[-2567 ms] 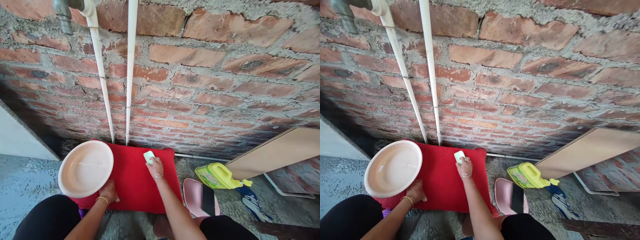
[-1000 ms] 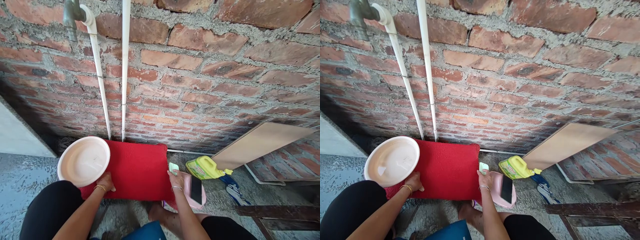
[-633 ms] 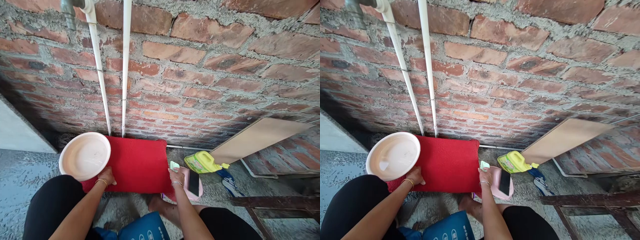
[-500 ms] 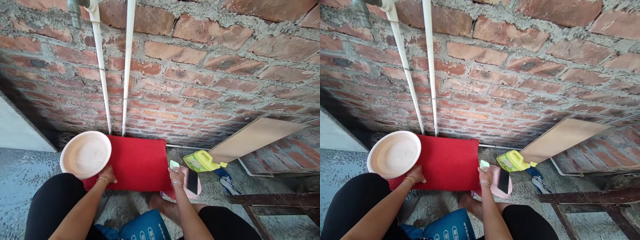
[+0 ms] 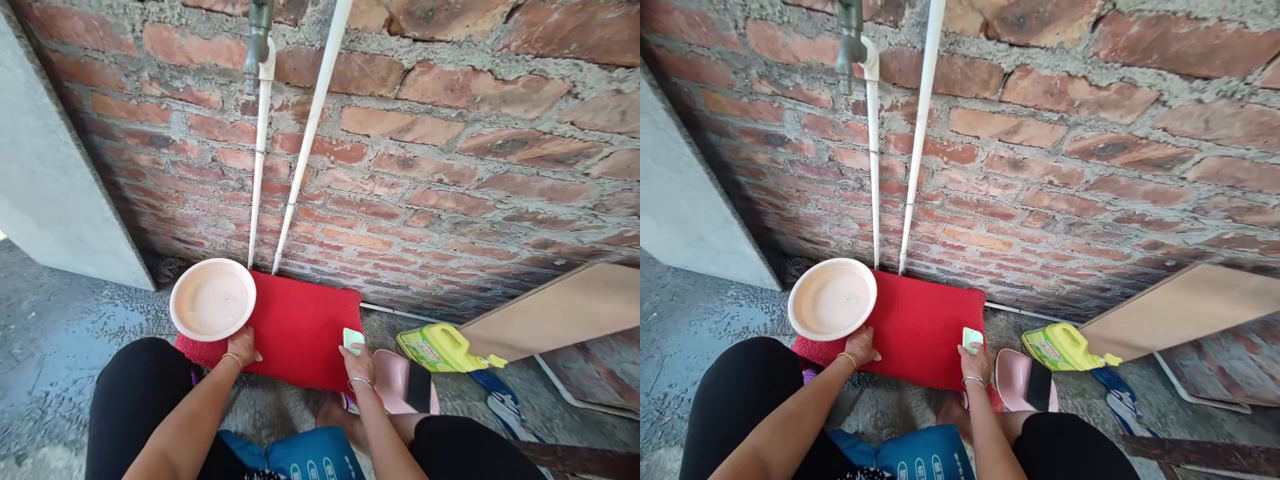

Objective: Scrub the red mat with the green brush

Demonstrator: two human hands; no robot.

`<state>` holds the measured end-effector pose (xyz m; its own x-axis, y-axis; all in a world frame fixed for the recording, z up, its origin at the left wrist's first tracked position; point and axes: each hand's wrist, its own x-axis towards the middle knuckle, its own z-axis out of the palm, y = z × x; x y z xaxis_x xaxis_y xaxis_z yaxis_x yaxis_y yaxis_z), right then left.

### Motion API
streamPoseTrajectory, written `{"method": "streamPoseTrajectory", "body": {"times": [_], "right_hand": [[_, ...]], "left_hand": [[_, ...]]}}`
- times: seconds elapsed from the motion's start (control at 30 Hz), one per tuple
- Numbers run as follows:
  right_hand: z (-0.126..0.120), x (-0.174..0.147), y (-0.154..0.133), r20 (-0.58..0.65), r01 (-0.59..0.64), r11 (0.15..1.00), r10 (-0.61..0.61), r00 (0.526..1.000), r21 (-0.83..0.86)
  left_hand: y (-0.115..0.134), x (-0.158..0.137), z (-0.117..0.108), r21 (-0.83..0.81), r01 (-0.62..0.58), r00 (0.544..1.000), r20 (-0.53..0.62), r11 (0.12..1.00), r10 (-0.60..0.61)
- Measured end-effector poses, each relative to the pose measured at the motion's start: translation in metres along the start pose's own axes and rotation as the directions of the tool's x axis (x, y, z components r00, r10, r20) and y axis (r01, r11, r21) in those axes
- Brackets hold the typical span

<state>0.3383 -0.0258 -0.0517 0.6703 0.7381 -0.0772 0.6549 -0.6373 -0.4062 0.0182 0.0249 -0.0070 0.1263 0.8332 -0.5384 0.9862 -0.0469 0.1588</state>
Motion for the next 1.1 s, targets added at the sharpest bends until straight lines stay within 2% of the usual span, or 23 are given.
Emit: {"method": "streamPoseTrajectory", "body": {"times": [0.13, 0.33, 0.53, 0.67, 0.83, 0.97, 1.1], "right_hand": [[0.024, -0.039, -0.063, 0.117, 0.118, 0.990, -0.127, 0.985, 0.080], [0.065, -0.088, -0.147, 0.249, 0.260, 0.952, -0.295, 0.923, 0.162], [0.090, -0.112, -0.210, 0.365, 0.324, 0.941, -0.335, 0.868, 0.093], [0.098, -0.119, -0.226, 0.441, 0.341, 0.940, -0.304, 0.844, -0.005], [0.094, -0.117, -0.229, 0.472, 0.348, 0.937, -0.293, 0.832, -0.031], [0.086, -0.113, -0.222, 0.478, 0.325, 0.945, -0.264, 0.838, -0.047], [0.071, -0.101, -0.204, 0.464, 0.276, 0.955, -0.197, 0.864, -0.109]], "left_hand": [[-0.009, -0.009, -0.002, -0.039, -0.045, 0.998, 0.048, 0.998, 0.047], [-0.033, -0.016, -0.008, -0.053, -0.006, 0.972, 0.235, 0.999, 0.018], [-0.052, -0.019, -0.007, -0.099, 0.021, 0.967, 0.254, 0.995, 0.005], [-0.059, -0.018, -0.008, -0.156, 0.008, 0.964, 0.263, 0.988, 0.034], [-0.062, -0.015, -0.007, -0.158, 0.017, 0.968, 0.251, 0.987, 0.023], [-0.060, -0.011, -0.004, -0.142, 0.010, 0.972, 0.234, 0.990, 0.024], [-0.058, -0.013, -0.005, -0.121, 0.007, 0.972, 0.235, 0.993, 0.022]]}}
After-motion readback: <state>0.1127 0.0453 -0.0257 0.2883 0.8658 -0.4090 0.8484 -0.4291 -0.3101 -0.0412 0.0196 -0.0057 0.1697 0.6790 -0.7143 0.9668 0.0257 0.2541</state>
